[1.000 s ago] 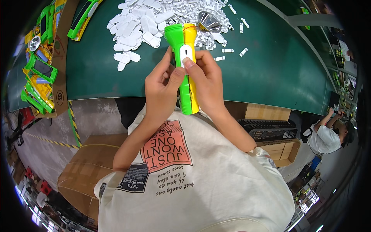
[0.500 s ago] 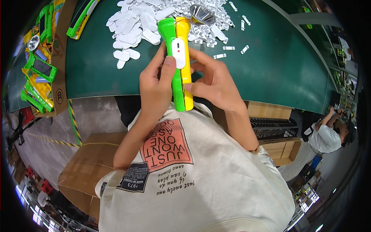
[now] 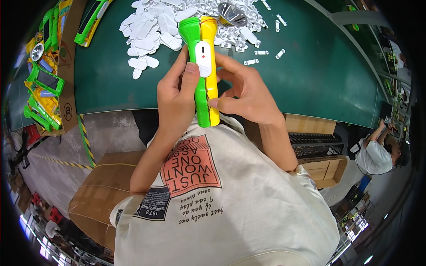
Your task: The person assembles flashlights by joining casing halves together, fitting a white cover piece into the side of the housing, and placing the assembled flashlight onto the conveyor belt.
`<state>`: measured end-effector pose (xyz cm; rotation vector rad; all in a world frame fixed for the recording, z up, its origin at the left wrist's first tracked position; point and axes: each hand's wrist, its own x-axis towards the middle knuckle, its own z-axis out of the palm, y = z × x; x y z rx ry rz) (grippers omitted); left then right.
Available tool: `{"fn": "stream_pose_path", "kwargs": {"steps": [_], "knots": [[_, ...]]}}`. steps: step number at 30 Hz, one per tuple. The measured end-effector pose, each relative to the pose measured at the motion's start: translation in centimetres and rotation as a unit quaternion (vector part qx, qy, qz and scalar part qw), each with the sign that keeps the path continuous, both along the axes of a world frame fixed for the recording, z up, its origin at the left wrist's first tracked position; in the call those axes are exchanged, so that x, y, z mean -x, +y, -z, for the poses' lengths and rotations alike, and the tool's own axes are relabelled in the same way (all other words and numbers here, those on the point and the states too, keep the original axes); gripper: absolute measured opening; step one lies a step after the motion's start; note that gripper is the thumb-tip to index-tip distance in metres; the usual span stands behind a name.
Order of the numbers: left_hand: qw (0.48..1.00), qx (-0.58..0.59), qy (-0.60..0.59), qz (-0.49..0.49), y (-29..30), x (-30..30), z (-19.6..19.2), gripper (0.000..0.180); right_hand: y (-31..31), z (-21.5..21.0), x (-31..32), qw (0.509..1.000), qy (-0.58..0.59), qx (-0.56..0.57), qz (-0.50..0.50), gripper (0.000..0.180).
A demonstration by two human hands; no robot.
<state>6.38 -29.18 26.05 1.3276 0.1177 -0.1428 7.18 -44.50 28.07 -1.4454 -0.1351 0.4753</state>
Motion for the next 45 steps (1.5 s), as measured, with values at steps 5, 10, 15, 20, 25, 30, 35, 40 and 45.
{"fn": "stream_pose_path", "kwargs": {"steps": [5,10,15,20,25,30,35,40,45], "knots": [[1.0,0.015,-0.003,0.005,-0.1,0.0,0.3,0.049,-0.1,0.2,0.1,1.0,0.01,-0.017,-0.001,0.078],[0.999,0.028,0.008,0.013,-0.2,0.0,-0.2,0.05,-0.2,0.4,0.1,0.999,0.016,-0.028,0.002,0.077],[1.0,0.02,-0.001,0.018,-0.1,0.0,-0.1,0.05,-0.1,0.6,0.2,0.999,0.017,-0.032,0.003,0.078],[1.0,-0.002,0.005,0.016,0.0,0.0,-0.1,0.05,0.2,0.7,0.4,1.0,0.012,-0.019,0.018,0.077],[1.0,-0.02,0.002,0.02,0.0,-0.1,0.3,0.049,0.1,0.9,0.5,0.999,0.022,-0.009,0.022,0.077],[0.999,-0.034,-0.002,0.01,-0.3,-0.1,0.3,0.047,0.0,0.7,0.6,0.999,0.021,-0.003,0.023,0.077],[1.0,-0.004,0.013,0.01,-0.3,-0.1,0.5,0.048,-0.2,1.0,0.6,0.998,0.028,-0.051,0.022,0.076],[1.0,0.006,0.013,0.01,-0.2,-0.1,0.5,0.048,-0.1,1.0,0.7,0.999,0.021,-0.03,0.016,0.076],[0.999,-0.036,-0.009,0.02,-0.2,-0.1,0.4,0.047,0.2,1.4,0.8,1.0,0.001,-0.012,0.024,0.076]]}}
